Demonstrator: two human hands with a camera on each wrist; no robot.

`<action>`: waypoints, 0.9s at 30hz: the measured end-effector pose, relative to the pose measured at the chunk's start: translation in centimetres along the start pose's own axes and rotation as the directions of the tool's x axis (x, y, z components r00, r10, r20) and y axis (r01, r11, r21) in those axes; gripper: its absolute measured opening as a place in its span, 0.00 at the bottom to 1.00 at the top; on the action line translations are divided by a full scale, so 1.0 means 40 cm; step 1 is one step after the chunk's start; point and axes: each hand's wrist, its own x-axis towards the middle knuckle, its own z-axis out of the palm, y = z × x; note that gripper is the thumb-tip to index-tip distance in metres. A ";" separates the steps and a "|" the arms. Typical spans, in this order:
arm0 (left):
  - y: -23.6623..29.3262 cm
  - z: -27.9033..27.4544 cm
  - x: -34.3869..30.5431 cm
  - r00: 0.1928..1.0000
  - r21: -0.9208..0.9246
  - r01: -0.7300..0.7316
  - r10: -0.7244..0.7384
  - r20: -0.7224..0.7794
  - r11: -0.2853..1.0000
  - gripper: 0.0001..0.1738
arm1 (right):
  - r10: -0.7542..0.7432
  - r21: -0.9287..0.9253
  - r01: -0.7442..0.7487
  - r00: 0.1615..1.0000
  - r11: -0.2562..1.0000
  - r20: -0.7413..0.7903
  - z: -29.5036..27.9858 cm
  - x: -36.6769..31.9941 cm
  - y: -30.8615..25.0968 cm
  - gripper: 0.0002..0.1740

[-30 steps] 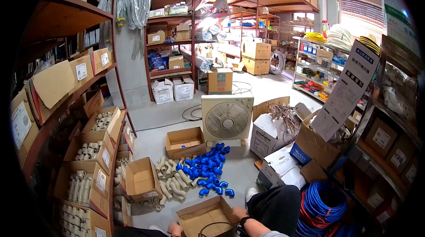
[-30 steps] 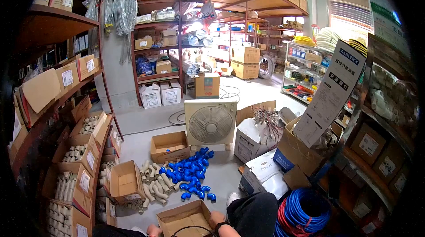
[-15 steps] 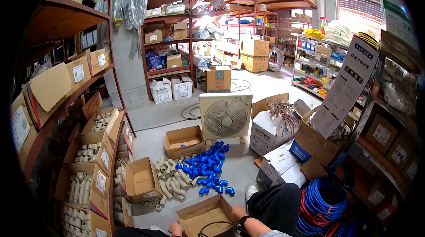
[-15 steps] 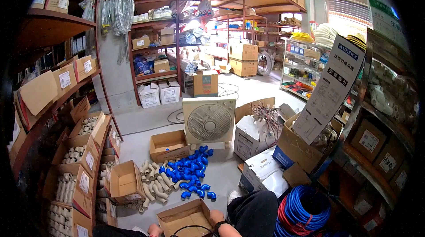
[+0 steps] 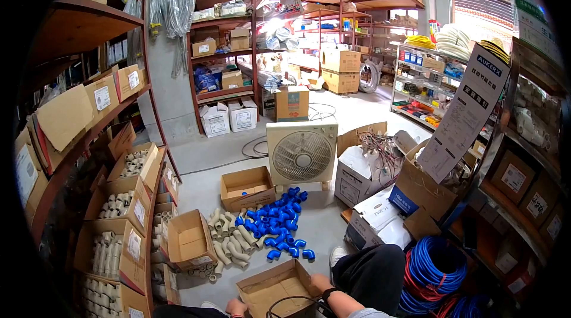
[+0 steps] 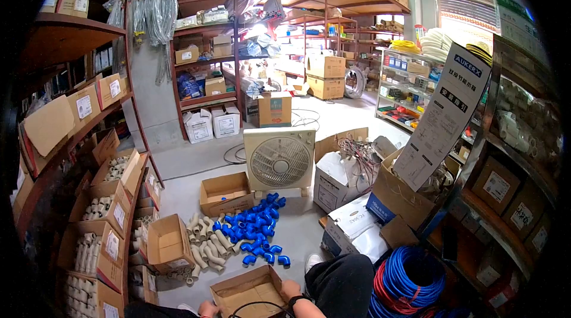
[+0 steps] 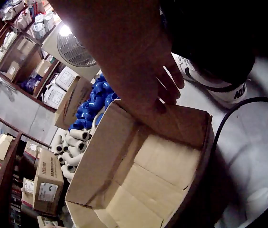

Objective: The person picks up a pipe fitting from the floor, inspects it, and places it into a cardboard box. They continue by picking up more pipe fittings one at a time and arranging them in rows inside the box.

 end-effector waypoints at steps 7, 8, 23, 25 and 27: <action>0.018 -0.014 0.002 0.999 0.114 0.015 -0.018 0.030 0.993 0.25 | 0.002 -0.014 -0.001 1.000 1.000 0.018 0.009 0.010 0.006 0.11; 0.020 -0.015 0.001 0.999 0.118 0.020 -0.023 0.022 0.993 0.25 | -0.001 -0.016 0.002 1.000 1.000 0.031 0.017 0.017 0.012 0.11; -0.017 0.031 0.027 0.998 0.139 0.011 -0.002 -0.066 0.990 0.15 | 0.003 -0.038 -0.003 1.000 0.999 0.001 -0.013 -0.006 -0.010 0.11; -0.007 0.020 0.010 0.998 0.101 0.040 -0.034 -0.060 0.994 0.17 | -0.002 -0.026 0.002 1.000 1.000 -0.013 -0.001 0.001 -0.004 0.11; 0.002 0.010 0.002 0.998 0.098 0.050 -0.045 -0.049 0.994 0.18 | -0.001 -0.022 0.001 1.000 1.000 -0.023 0.009 0.007 0.001 0.10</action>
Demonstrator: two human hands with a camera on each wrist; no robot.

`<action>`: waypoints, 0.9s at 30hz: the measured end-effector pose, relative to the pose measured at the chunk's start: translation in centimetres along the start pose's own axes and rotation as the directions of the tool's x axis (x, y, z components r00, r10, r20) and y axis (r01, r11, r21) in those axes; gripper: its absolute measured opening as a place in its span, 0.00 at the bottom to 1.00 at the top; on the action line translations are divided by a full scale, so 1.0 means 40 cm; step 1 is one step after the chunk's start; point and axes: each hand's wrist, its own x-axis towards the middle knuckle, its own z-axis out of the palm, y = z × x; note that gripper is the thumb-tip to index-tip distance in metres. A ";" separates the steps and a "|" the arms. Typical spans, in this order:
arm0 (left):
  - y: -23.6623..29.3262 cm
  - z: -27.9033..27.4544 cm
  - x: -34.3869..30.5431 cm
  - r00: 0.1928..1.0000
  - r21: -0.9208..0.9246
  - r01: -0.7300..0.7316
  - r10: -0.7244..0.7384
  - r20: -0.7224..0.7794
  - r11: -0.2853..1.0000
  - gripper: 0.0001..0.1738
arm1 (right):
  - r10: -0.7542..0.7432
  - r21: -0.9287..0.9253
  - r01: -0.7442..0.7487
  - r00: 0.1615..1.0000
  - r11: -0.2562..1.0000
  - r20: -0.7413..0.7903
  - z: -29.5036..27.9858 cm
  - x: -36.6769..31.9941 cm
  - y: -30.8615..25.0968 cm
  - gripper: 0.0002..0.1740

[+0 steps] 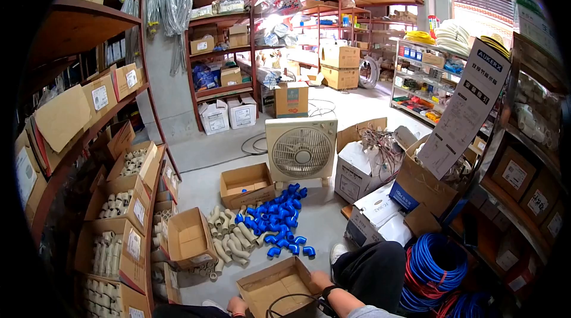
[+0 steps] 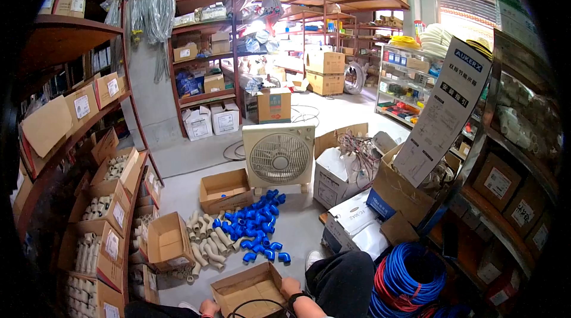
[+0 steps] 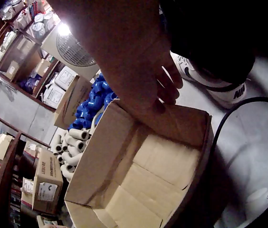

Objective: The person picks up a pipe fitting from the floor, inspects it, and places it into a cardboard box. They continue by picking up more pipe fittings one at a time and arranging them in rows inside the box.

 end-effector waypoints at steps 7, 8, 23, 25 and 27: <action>0.044 -0.064 -0.049 0.998 0.026 0.019 -0.021 0.061 0.999 0.19 | -0.010 -0.013 0.010 1.000 1.000 0.010 0.021 0.016 0.014 0.10; 0.051 -0.078 -0.064 0.998 0.032 0.005 -0.006 0.058 0.999 0.18 | -0.007 -0.011 0.007 1.000 1.000 0.008 0.021 0.015 0.013 0.10; 0.064 -0.067 -0.049 0.966 0.004 0.258 -0.258 0.018 0.966 0.23 | 0.052 -0.010 -0.052 0.991 0.999 0.122 -0.022 0.003 -0.007 0.15; 0.051 -0.050 -0.039 0.966 0.021 0.257 -0.257 0.012 0.966 0.23 | 0.048 -0.007 -0.047 0.992 0.999 0.114 -0.025 -0.001 -0.009 0.15; 0.032 -0.022 -0.018 0.966 0.031 0.259 -0.259 0.008 0.965 0.22 | 0.046 -0.002 -0.046 0.994 0.999 0.103 -0.023 -0.002 -0.008 0.15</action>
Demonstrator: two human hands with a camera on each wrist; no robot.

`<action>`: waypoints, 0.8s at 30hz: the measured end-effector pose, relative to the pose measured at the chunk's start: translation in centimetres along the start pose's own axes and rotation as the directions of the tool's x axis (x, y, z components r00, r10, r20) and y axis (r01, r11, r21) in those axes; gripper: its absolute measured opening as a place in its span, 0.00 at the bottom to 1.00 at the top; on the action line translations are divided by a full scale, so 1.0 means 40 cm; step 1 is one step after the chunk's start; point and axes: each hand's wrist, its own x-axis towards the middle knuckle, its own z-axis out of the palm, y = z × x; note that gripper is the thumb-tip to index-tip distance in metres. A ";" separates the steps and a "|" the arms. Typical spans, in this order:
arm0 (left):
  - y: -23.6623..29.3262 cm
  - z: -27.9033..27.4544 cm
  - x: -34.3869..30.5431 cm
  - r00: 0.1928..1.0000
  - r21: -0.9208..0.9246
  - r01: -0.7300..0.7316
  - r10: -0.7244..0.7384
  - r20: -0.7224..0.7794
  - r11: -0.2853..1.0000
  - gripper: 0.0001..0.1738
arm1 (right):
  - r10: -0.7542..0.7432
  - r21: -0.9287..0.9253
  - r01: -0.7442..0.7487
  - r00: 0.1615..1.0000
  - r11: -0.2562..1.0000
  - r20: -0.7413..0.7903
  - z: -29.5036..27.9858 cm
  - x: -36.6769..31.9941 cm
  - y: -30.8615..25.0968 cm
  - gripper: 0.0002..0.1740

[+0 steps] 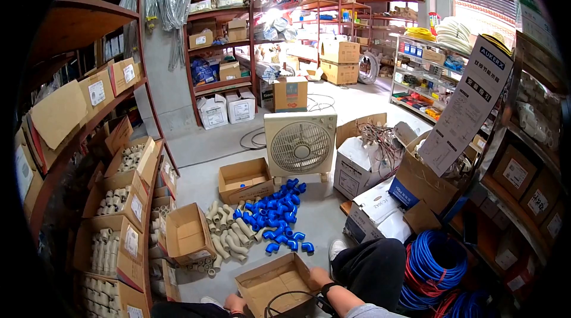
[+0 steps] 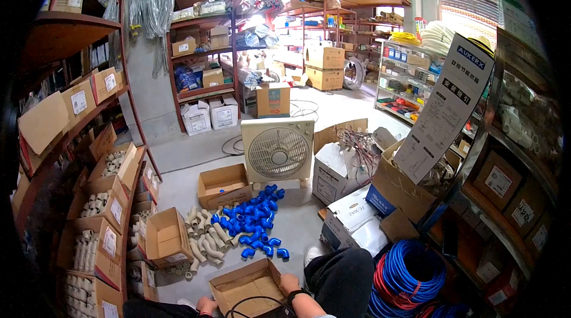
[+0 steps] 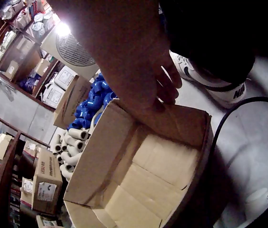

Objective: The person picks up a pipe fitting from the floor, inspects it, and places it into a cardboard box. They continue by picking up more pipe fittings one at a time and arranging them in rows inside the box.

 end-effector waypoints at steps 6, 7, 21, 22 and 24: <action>0.000 0.007 0.006 1.000 -0.021 -0.003 0.003 -0.019 1.000 0.21 | -0.025 -0.020 0.024 0.996 1.000 -0.091 0.016 -0.003 0.000 0.11; 0.016 -0.039 -0.033 1.000 -0.020 -0.002 0.002 -0.009 1.000 0.20 | -0.026 -0.025 0.024 0.996 0.999 -0.087 0.018 0.000 0.001 0.11; 0.031 -0.068 -0.049 0.999 -0.003 -0.002 0.002 0.042 1.000 0.20 | -0.011 0.038 0.018 0.987 0.999 -0.163 0.020 0.003 0.007 0.12; 0.036 -0.076 -0.054 0.999 0.005 0.004 -0.004 0.043 1.000 0.20 | -0.005 0.046 0.015 0.975 0.999 -0.222 0.032 0.007 0.008 0.10; 0.038 -0.076 -0.056 1.000 0.021 0.007 -0.007 0.023 1.000 0.21 | 0.004 0.051 0.011 0.958 0.999 -0.286 0.049 0.016 0.013 0.09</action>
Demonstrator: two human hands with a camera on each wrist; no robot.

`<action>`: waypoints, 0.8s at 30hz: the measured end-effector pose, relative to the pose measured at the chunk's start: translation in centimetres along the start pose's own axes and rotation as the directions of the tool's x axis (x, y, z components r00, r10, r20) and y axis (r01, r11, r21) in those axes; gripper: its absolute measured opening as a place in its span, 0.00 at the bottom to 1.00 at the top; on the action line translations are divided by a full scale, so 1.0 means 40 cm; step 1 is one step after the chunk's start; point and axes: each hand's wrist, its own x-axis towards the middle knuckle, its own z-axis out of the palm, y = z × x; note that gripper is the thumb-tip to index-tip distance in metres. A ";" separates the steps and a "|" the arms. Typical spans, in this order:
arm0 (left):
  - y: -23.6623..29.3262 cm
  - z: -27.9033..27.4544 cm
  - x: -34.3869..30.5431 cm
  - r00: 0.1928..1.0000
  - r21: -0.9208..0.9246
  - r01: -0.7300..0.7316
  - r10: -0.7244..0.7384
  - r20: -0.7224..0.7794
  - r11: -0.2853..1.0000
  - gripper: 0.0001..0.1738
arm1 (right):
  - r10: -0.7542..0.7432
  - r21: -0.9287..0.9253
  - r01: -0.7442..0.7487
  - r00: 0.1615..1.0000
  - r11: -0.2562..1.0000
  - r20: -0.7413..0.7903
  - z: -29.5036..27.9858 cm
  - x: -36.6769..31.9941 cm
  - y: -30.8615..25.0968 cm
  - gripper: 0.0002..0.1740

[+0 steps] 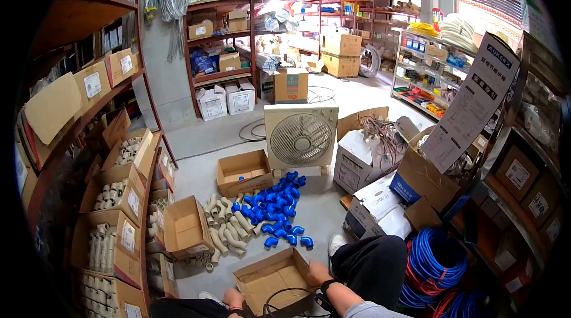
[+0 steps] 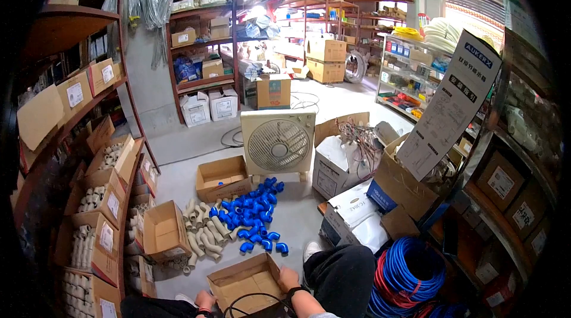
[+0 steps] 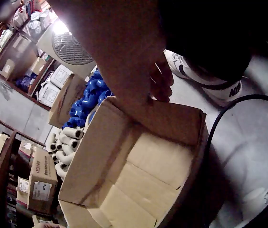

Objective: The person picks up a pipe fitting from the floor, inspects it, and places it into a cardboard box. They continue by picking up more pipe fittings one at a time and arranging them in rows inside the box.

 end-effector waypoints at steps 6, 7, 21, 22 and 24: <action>0.002 -0.003 -0.007 0.999 -0.014 -0.014 0.013 -0.034 1.000 0.22 | -0.003 0.009 0.002 0.998 1.000 0.060 -0.007 0.002 0.003 0.10; 0.000 0.001 -0.004 0.999 -0.019 -0.022 0.022 -0.033 1.000 0.22 | 0.006 0.014 -0.008 0.995 1.000 0.104 -0.013 0.004 0.002 0.12; -0.001 0.052 0.044 0.998 -0.026 0.017 -0.019 -0.058 1.000 0.14 | 0.016 -0.019 -0.015 0.999 1.000 0.037 0.019 0.025 0.020 0.07; 0.004 0.044 0.034 0.998 -0.024 0.020 -0.021 -0.064 1.000 0.10 | 0.019 -0.017 -0.019 0.999 1.000 0.038 0.017 0.024 0.019 0.07; 0.007 0.039 0.029 0.997 -0.028 0.027 -0.028 -0.065 0.999 0.08 | 0.036 -0.016 -0.036 0.999 0.999 0.030 0.010 0.021 0.015 0.07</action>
